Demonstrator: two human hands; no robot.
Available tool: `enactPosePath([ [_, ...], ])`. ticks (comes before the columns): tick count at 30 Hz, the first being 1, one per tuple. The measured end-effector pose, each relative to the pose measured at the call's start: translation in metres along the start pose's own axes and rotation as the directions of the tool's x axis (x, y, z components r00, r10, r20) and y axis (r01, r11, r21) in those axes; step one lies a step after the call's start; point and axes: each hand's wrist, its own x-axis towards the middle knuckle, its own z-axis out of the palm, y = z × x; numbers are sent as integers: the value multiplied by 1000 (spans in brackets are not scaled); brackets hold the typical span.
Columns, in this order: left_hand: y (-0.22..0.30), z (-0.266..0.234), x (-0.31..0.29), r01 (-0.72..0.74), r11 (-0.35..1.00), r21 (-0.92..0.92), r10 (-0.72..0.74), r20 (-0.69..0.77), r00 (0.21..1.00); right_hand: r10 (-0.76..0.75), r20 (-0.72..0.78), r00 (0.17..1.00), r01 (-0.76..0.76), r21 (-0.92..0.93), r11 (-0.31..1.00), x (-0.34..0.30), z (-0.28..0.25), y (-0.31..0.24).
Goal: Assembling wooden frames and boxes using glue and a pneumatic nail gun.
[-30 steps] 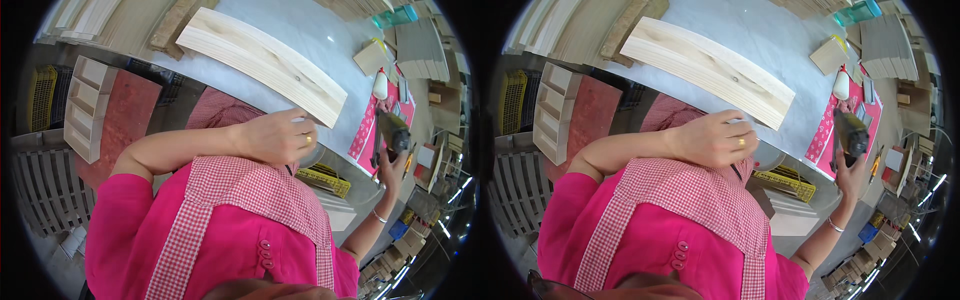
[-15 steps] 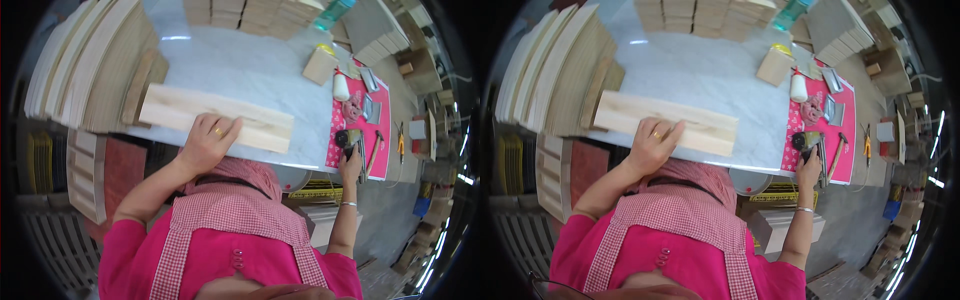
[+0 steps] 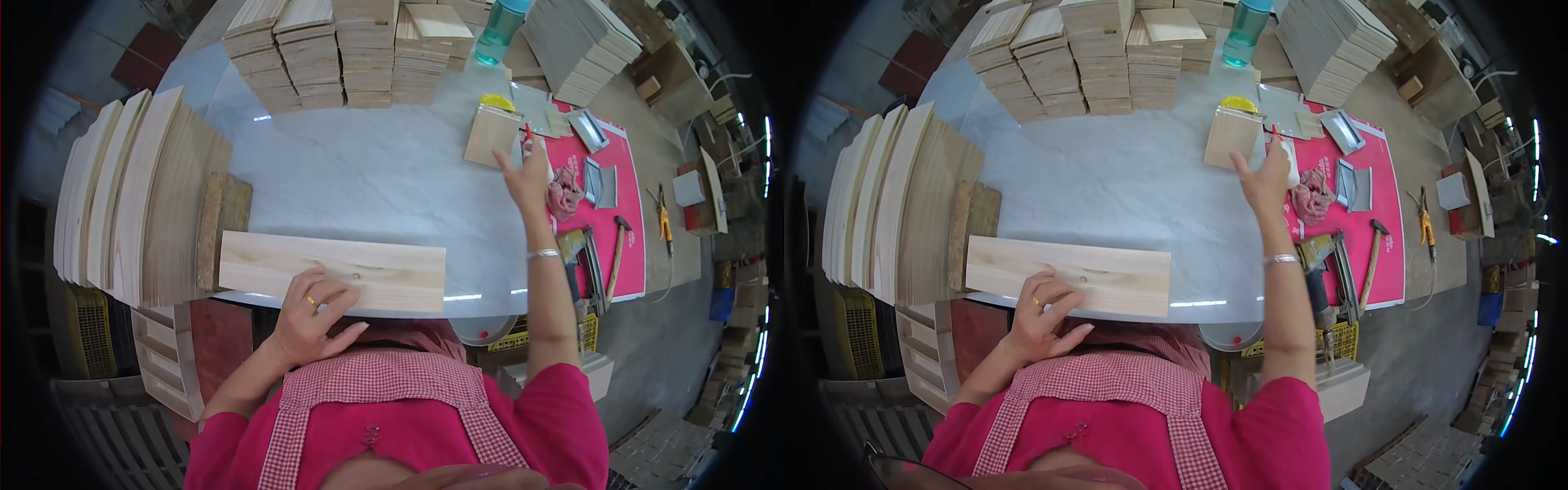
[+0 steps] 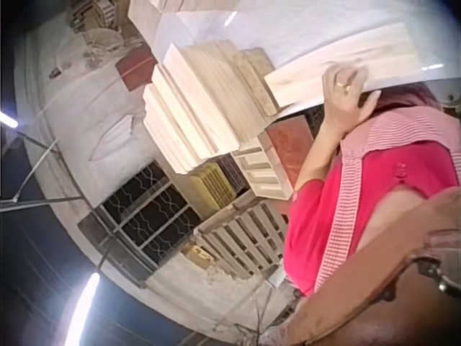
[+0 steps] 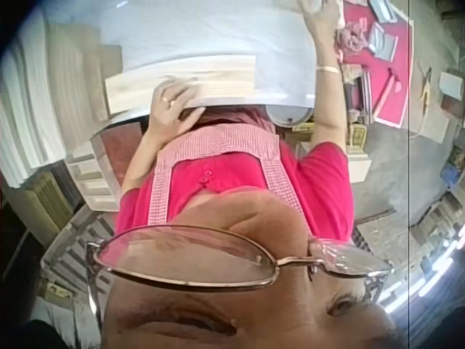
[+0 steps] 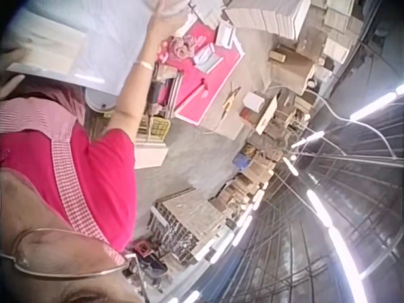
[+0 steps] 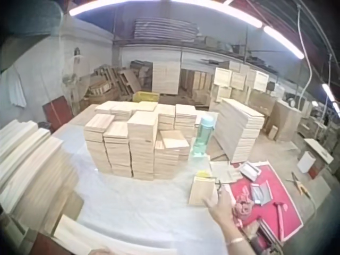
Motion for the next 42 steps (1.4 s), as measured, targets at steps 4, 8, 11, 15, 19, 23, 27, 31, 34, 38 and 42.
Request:
enactPosePath([
  [4,-1,-10,1,13,1000,11,-14,53,998,201,95,975,-195,-63,979,6,36,4],
  [8,-3,-18,-4,29,998,61,-36,108,994,284,379,881,-411,313,856,0,35,-16],
  [11,-6,-24,0,26,998,56,-32,103,994,190,490,851,-450,495,743,0,37,-31],
  [15,-8,-30,7,8,999,47,-13,105,994,-33,406,913,-284,692,663,16,82,-54],
  [19,-1,-35,15,-7,995,95,-6,127,992,-1,454,891,-253,497,830,29,98,-66],
  [23,-7,-45,16,-20,995,95,6,142,990,-115,199,973,63,250,966,30,67,-54],
  [27,-9,-60,49,-61,995,75,47,174,984,-267,14,964,267,-137,954,71,34,-19],
  [31,-24,-51,124,-137,990,-26,140,177,974,-51,319,947,132,-237,963,98,25,3],
  [34,-56,-1,194,-58,978,-200,107,247,963,178,614,769,-130,-123,984,108,26,14],
  [38,-88,72,249,247,958,-147,-166,421,892,-80,496,865,177,-152,972,102,27,-11],
  [42,-103,125,268,474,861,-185,-313,543,780,-90,496,864,138,-62,988,100,44,9],
])
